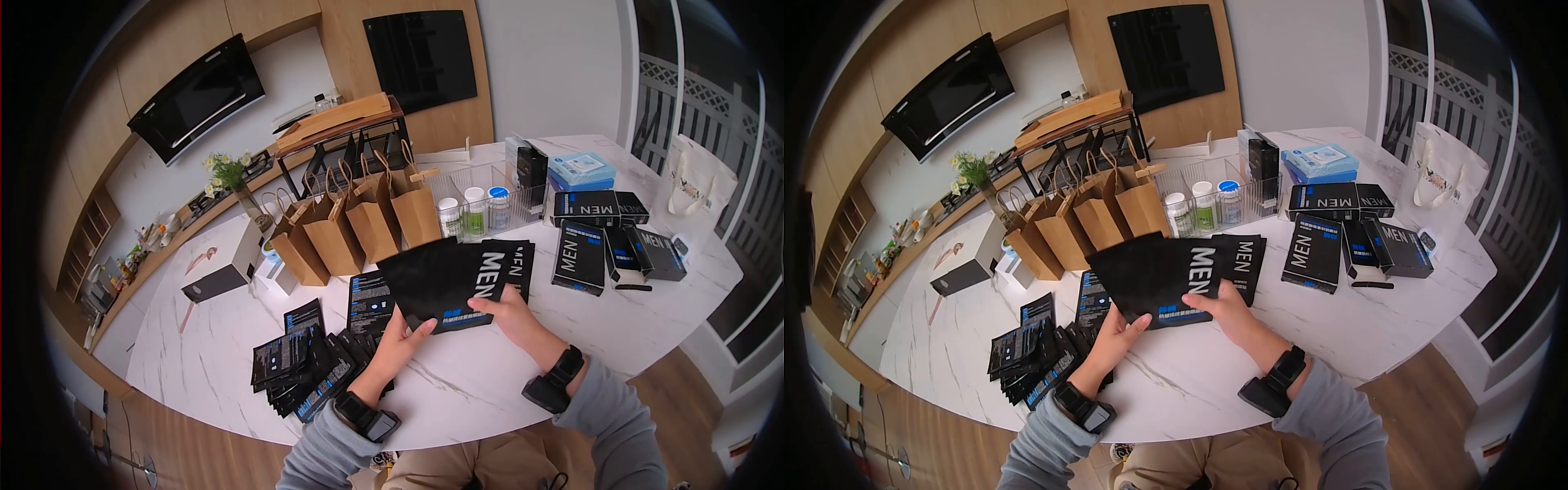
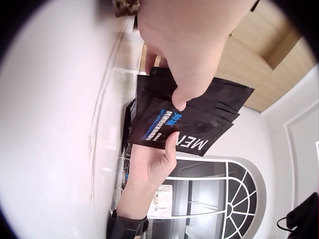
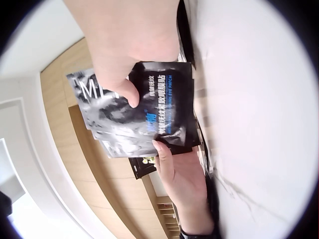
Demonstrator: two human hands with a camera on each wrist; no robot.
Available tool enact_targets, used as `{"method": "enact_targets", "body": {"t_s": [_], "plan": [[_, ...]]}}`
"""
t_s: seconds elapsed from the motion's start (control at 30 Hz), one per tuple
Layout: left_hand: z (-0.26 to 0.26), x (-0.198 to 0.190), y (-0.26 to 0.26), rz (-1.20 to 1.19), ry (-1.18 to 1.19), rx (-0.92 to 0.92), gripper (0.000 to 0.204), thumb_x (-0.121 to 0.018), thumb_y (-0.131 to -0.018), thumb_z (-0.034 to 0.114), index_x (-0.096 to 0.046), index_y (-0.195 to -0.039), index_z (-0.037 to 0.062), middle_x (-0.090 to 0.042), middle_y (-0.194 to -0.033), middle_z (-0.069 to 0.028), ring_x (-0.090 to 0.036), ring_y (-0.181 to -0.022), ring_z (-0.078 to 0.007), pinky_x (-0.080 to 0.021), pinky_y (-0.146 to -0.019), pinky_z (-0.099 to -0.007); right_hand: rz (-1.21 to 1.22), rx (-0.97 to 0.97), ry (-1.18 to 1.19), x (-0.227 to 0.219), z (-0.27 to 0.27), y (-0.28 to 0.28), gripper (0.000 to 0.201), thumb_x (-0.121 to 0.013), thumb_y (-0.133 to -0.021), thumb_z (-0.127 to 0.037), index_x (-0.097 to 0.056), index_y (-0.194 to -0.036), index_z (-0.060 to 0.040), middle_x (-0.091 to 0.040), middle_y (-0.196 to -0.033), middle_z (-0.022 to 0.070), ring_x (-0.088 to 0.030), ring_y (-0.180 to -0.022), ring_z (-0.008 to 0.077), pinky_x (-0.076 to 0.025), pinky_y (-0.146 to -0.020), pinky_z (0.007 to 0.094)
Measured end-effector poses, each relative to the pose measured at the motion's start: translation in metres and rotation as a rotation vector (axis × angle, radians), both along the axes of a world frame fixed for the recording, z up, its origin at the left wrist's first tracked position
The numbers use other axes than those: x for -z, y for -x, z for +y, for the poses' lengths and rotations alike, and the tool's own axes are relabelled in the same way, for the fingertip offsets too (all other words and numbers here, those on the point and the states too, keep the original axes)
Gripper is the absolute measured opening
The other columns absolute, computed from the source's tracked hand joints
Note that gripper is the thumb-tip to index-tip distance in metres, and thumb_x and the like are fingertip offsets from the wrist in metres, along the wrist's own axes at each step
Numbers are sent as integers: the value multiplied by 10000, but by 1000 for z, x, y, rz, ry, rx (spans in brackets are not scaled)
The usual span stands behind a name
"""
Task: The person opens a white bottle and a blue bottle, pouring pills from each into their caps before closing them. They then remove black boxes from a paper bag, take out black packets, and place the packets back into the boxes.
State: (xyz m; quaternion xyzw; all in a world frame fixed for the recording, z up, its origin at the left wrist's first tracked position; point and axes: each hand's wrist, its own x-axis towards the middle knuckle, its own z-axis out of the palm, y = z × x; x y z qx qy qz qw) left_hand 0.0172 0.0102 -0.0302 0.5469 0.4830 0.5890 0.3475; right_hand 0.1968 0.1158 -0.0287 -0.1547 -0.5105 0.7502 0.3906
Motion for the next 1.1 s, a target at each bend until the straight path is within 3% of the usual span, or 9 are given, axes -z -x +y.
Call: {"method": "enact_targets", "body": {"t_s": [0.23,0.37,0.43,0.57,0.7,0.77,0.87,0.93,1.1], "plan": [[-5,-6,0,210,293,237,472,-633,-788,33,-422,-1209,6,-473,-1191,-55,-428,-1075,-121,-348,-927,-258,-310,-157,-292,11,0,4,438,-713,-717,-135,-517,-1080,13,-589,-989,60,-534,-888,125,-418,-814,246],[-2,6,6,276,230,238,391,-621,-799,38,-477,-1162,3,-501,-1156,-55,-458,-1017,-116,-370,-902,-254,-329,-139,-363,22,7,7,442,-735,-701,-177,-539,-1049,12,-600,-972,69,-539,-873,144,-427,-798,261],[0,10,9,377,233,121,393,-600,-825,70,-441,-1177,-1,-600,-933,-75,-510,-851,-81,-442,-748,-228,-339,-104,-373,20,6,7,418,-727,-711,-169,-544,-1042,9,-601,-970,64,-544,-866,137,-433,-792,257],[3,5,2,113,68,37,422,-556,-851,54,-378,-1230,0,-584,-994,-77,-511,-903,-82,-429,-779,-222,-158,-103,-238,8,2,7,351,-681,-758,-117,-539,-1057,0,-596,-990,46,-557,-861,106,-449,-781,244],[3,2,4,63,0,-20,482,-516,-868,35,-281,-1285,-20,-507,-1145,-91,-477,-1011,-103,-379,-866,-222,-11,127,-320,-4,9,4,318,-553,-840,-70,-495,-1146,-7,-548,-1103,51,-497,-1037,122,-387,-890,252],[4,7,5,1,-16,-170,493,-492,-877,28,-241,-1298,-25,-473,-1184,-114,-446,-1067,-132,-343,-914,-238,-115,481,-466,4,22,-3,289,-527,-840,-48,-521,-1123,4,-559,-1096,49,-506,-1021,127,-371,-895,247],[6,8,11,-50,-6,-187,501,-473,-879,14,-209,-1304,-25,-442,-1222,-130,-417,-1125,-169,-296,-959,-249,-77,631,-304,12,39,-12,316,-538,-765,29,-570,-1073,-30,-546,-1132,91,-485,-1074,180,-343,-928,265],[4,3,9,-174,58,-196,507,-466,-878,7,-200,-1309,-22,-437,-1235,-135,-417,-1140,-179,-291,-968,-252,-391,818,-524,11,43,-18,403,-572,-721,-13,-565,-1113,-109,-464,-1237,128,-400,-1176,261,-301,-978,325],[3,-1,4,-216,84,-178,521,-485,-880,34,-199,-1313,-22,-437,-1237,-130,-418,-1138,-178,-294,-970,-254,-1010,702,-714,42,55,-16,488,-640,-697,-205,-528,-1172,-228,-383,-1315,143,-232,-1278,341,-182,-1025,475]]}}
